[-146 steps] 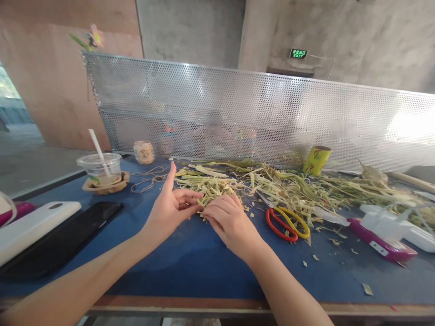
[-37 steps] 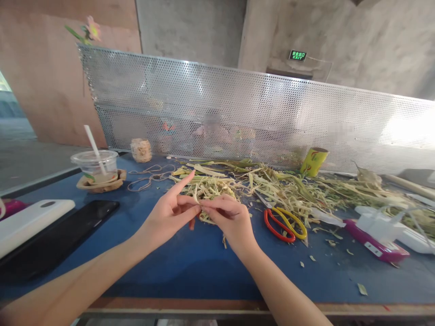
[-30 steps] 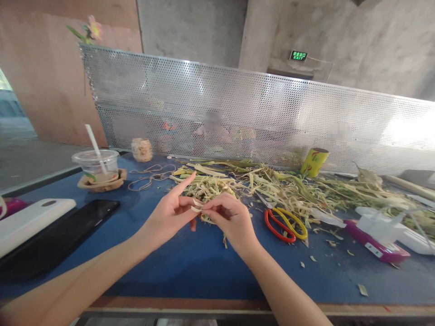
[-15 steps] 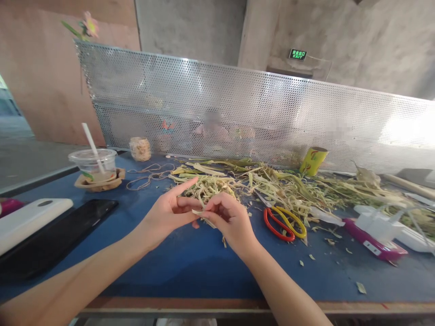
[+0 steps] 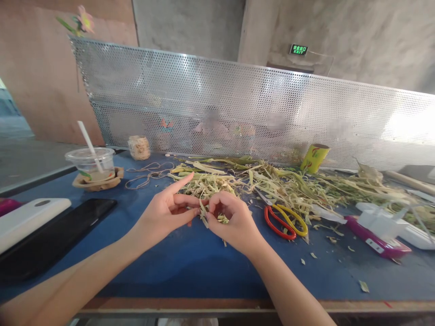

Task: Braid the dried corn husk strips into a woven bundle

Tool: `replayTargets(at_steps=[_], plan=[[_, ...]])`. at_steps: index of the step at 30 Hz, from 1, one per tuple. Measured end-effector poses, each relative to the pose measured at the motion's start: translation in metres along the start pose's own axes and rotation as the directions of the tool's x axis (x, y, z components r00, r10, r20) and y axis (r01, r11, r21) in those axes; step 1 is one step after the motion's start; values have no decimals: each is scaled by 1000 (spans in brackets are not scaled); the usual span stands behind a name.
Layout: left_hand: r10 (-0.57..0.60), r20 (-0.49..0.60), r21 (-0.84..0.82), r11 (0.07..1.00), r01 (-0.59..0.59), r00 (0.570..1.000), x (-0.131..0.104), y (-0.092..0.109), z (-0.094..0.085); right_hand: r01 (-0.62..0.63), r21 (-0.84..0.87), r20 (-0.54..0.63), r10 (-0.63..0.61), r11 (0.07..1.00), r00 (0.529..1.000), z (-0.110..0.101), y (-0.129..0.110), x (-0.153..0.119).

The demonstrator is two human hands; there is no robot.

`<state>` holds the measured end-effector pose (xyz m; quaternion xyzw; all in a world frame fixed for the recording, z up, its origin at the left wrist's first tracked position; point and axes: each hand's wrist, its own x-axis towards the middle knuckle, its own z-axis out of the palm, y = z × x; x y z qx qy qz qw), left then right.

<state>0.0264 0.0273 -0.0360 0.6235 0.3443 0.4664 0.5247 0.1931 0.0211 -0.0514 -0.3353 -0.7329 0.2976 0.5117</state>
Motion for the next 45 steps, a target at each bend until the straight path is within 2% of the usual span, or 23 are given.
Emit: replayTargets(at_steps=[8,11,16,20,22,27,29,32,37,45], plan=[[54,45,117,991,-59,998,-3,2,0,-54,-20,2,54,998,999,-2,0,0],[109,40,180,977,-114,993,-3,-1,1,-94,7,-9,94,996,996,-2,0,0],[215,65,241,944,-224,974,-2,-9,0,-182,128,47,177,975,983,-1,0,1],[264,82,256,926,-277,961,-1,-13,-2,-171,132,18,170,976,985,0,2,1],[246,69,250,934,-256,967,-1,-12,-2,-159,108,3,160,981,987,0,2,0],[93,52,172,980,-100,994,-3,-3,0,-137,103,-36,141,985,989,0,-1,-1],[64,48,143,987,-70,997,-3,0,0,-142,113,-48,148,983,988,1,-3,-1],[37,36,128,991,-41,999,-3,1,0,-137,82,-48,141,987,989,1,-4,-1],[1,31,151,989,-6,1000,-3,4,-1,-57,-34,-22,56,998,998,0,-5,-1],[-7,33,154,988,2,999,-2,4,-1,-26,-142,-18,23,990,1000,0,-3,0]])
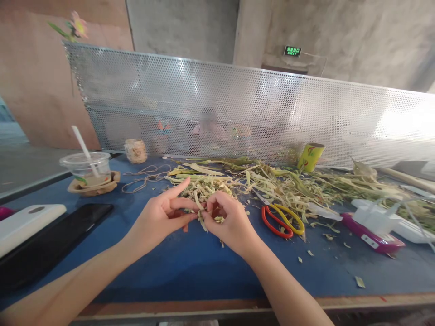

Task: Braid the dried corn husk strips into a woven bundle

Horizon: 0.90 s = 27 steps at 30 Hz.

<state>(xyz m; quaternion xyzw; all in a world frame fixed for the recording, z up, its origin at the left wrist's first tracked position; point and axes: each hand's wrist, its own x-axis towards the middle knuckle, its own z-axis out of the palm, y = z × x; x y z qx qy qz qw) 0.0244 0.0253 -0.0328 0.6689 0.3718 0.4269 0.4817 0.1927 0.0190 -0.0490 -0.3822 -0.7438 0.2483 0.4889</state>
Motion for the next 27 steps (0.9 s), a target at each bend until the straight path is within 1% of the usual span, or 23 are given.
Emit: replayTargets(at_steps=[4,9,15,17,19,22,27], plan=[[-11,-20,-8,1000,11,1000,-1,0,0,-31,73,36,28,997,999,1,2,0],[-1,-30,-9,1000,1,1000,0,0,0,-94,111,50,89,989,995,1,5,0],[12,-41,-79,997,-16,999,1,0,-1,-161,208,79,147,965,986,2,-2,1],[29,-54,-95,995,-34,998,1,0,-1,-169,270,68,156,948,985,6,-3,2],[50,-67,-123,991,-58,996,1,0,-1,-166,317,21,168,934,986,10,-2,3],[71,-78,-177,981,-84,994,1,2,0,-183,350,-23,203,919,979,14,1,4],[65,-82,-221,972,-82,994,4,1,0,-204,395,10,218,896,976,8,3,5]])
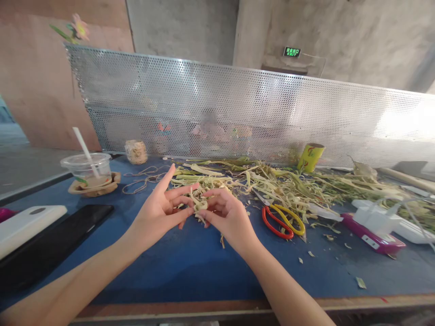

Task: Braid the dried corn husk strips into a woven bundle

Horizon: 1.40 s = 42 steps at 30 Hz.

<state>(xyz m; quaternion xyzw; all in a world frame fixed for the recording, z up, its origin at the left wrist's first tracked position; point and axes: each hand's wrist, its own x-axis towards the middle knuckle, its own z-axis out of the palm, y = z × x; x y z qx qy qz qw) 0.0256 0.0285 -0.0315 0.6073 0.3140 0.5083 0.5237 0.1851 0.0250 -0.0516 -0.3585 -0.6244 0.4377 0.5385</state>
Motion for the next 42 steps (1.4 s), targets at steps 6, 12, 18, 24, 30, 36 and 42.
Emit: replayTargets(at_steps=[6,12,18,24,30,36,42], plan=[[-31,-17,-39,999,30,999,3,-1,-2,-3,86,63,-3,996,998,-4,-5,-2],[-105,-38,-105,989,100,994,5,2,-2,8,74,53,-12,997,999,-4,-4,-2],[-112,-18,-73,991,110,994,3,3,0,13,36,3,-13,999,1000,-1,-5,-2],[-32,0,-20,999,32,999,1,-1,-1,72,-16,32,-72,997,997,0,-5,-4],[26,18,3,1000,-26,999,-1,-10,-1,46,-134,-3,-47,990,999,6,-2,-3],[2,11,43,999,-2,1000,0,-5,0,36,-159,-71,-47,987,996,0,-2,-3],[-35,31,105,994,32,999,-1,-4,-2,15,-165,-110,-34,986,993,-2,-3,-1]])
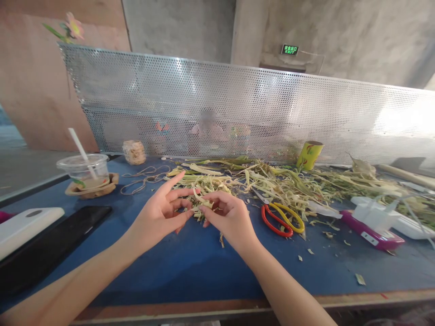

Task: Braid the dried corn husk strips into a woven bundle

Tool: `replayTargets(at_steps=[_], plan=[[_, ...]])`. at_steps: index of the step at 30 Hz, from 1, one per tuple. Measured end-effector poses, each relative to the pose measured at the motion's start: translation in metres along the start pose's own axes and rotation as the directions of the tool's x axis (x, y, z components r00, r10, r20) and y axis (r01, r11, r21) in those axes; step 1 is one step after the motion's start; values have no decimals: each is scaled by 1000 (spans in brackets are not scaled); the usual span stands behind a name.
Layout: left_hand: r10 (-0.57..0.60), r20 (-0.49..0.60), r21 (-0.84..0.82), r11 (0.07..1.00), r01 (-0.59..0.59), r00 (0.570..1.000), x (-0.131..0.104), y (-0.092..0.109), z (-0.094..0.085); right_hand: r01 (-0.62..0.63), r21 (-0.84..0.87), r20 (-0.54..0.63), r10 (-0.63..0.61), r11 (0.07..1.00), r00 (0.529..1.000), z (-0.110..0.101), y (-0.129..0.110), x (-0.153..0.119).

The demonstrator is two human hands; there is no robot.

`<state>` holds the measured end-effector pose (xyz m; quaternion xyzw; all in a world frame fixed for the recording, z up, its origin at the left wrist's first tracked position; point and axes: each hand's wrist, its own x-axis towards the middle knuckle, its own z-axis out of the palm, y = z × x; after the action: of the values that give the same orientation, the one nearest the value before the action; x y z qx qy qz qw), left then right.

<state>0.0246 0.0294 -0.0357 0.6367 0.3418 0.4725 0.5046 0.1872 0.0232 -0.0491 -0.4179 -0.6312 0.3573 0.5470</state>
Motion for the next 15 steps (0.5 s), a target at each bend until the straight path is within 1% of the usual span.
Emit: replayTargets(at_steps=[3,9,11,15], plan=[[26,37,7,1000,-26,999,-2,-2,1,27,-28,7,-27,999,1000,3,0,-1],[40,16,21,999,-40,999,-1,0,2,165,-124,55,-159,978,986,6,0,-7],[49,10,33,998,-49,999,-1,1,0,171,-104,69,-164,980,984,5,-1,-9],[59,-40,-2,998,-59,997,0,0,-3,140,27,92,-142,990,986,2,-4,-11]])
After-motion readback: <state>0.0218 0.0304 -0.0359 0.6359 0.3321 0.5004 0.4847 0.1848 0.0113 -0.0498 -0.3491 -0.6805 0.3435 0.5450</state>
